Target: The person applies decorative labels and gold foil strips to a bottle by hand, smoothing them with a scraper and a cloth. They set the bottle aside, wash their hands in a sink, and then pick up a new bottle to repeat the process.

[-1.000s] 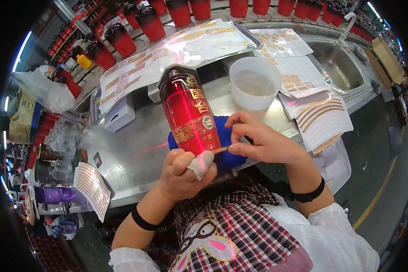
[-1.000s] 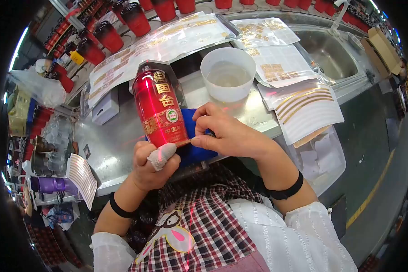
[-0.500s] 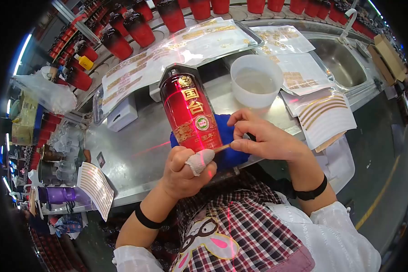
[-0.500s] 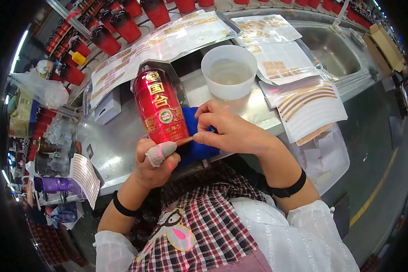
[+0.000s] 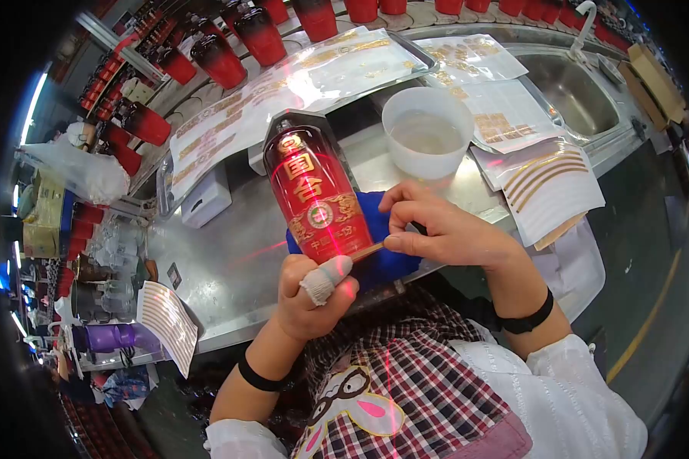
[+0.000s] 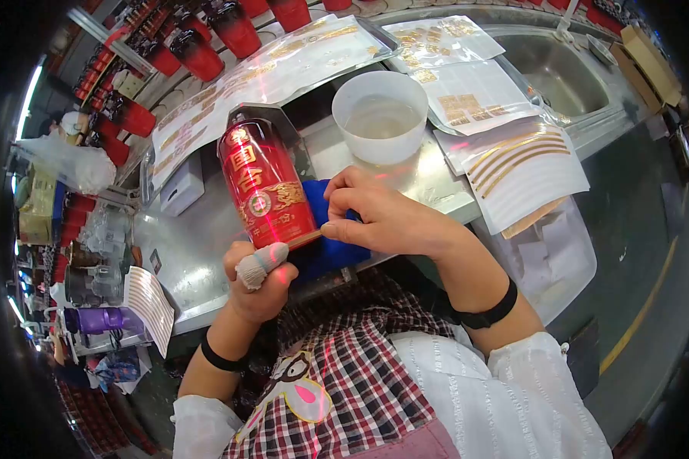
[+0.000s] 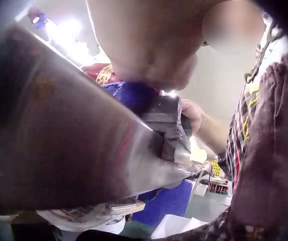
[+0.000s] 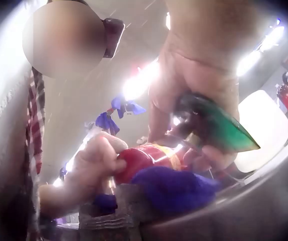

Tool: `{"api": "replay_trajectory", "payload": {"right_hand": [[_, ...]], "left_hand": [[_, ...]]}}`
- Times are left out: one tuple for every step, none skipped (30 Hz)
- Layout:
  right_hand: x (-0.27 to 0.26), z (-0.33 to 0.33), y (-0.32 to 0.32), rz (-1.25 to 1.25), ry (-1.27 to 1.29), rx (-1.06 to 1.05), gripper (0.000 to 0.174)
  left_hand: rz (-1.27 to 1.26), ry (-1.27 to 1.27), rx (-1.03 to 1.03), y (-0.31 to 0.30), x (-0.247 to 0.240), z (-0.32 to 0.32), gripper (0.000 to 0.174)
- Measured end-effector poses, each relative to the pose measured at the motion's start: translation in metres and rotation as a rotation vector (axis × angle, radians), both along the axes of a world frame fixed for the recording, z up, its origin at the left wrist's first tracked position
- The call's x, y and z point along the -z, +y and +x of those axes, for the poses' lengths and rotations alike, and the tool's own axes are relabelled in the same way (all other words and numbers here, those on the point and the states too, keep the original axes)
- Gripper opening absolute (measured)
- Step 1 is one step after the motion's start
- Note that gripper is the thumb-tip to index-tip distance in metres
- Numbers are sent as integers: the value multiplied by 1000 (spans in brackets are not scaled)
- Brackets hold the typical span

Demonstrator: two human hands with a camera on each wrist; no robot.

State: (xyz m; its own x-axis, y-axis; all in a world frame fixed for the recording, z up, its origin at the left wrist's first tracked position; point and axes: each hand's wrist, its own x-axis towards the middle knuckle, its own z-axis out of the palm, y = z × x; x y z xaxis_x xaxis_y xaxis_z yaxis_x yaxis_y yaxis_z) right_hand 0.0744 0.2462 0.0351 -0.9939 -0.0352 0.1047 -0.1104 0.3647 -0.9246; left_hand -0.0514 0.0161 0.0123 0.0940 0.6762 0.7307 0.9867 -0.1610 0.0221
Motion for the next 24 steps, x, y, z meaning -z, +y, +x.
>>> {"api": "replay_trajectory", "payload": {"right_hand": [[0, 0, 0, 0, -5, -1, 23], [0, 0, 1, 2, -10, -5, 23], [0, 0, 1, 3, -29, -2, 23], [-1, 0, 1, 4, -47, -4, 23], [-2, -1, 1, 4, -64, -7, 23], [-2, -2, 0, -8, -67, -6, 23], [-2, -2, 0, -23, -71, 0, 23], [-2, -1, 0, -37, -75, 9, 23], [-2, -1, 0, -29, -56, 6, 23], [-1, -1, -1, -20, -38, 5, 24], [-1, 0, -1, -11, -21, 5, 24], [0, 0, 0, 0, -17, 8, 24], [3, 0, 1, 13, -13, 5, 24], [4, -1, 2, 27, -8, -2, 24], [3, -1, 1, 13, -34, 4, 24], [1, -1, 1, -2, -60, 6, 24], [0, -2, 0, -18, -84, 10, 24], [-1, -3, -1, -16, -75, 8, 24], [-1, -3, -1, -15, -67, 11, 25], [-1, -2, 0, -14, -60, 18, 25], [0, -2, 0, -12, -43, 18, 25], [1, -3, 0, -10, -26, 19, 25], [3, -2, 0, -8, -11, 19, 25], [5, -2, 0, -6, -7, 24, 25]], "left_hand": [[5, -4, -12, -2, 3, 1, 25], [12, -8, -29, -3, 5, 3, 26], [-15, 25, -36, -2, 2, 4, 26], [-41, 57, -48, 0, -5, 6, 26], [-69, 92, -61, 2, -9, 6, 26], [-60, 90, -48, 4, -10, 5, 26], [-51, 87, -30, 6, -9, 3, 26], [-43, 85, -8, 7, -8, 2, 26], [-36, 62, -22, 5, -5, 1, 25], [-30, 39, -34, 0, -2, 1, 24], [-23, 14, -45, -2, 0, 1, 24], [-11, 16, -44, -2, 1, 2, 24], [4, 18, -48, -1, 2, 3, 24], [20, 20, -57, -1, 2, 4, 24], [-10, 54, -58, 0, -1, 5, 25], [-41, 87, -62, 2, -6, 6, 25], [-73, 122, -65, 3, -10, 6, 26], [-72, 112, -55, 3, -10, 5, 26], [-71, 102, -40, 4, -10, 3, 27], [-69, 91, -20, 5, -9, 2, 27], [-49, 64, -28, 3, -5, 2, 27], [-28, 35, -35, -1, 1, 1, 27], [-7, 5, -42, -3, 4, 1, 28], [-9, 25, -56, -2, 4, 2, 28]]}}
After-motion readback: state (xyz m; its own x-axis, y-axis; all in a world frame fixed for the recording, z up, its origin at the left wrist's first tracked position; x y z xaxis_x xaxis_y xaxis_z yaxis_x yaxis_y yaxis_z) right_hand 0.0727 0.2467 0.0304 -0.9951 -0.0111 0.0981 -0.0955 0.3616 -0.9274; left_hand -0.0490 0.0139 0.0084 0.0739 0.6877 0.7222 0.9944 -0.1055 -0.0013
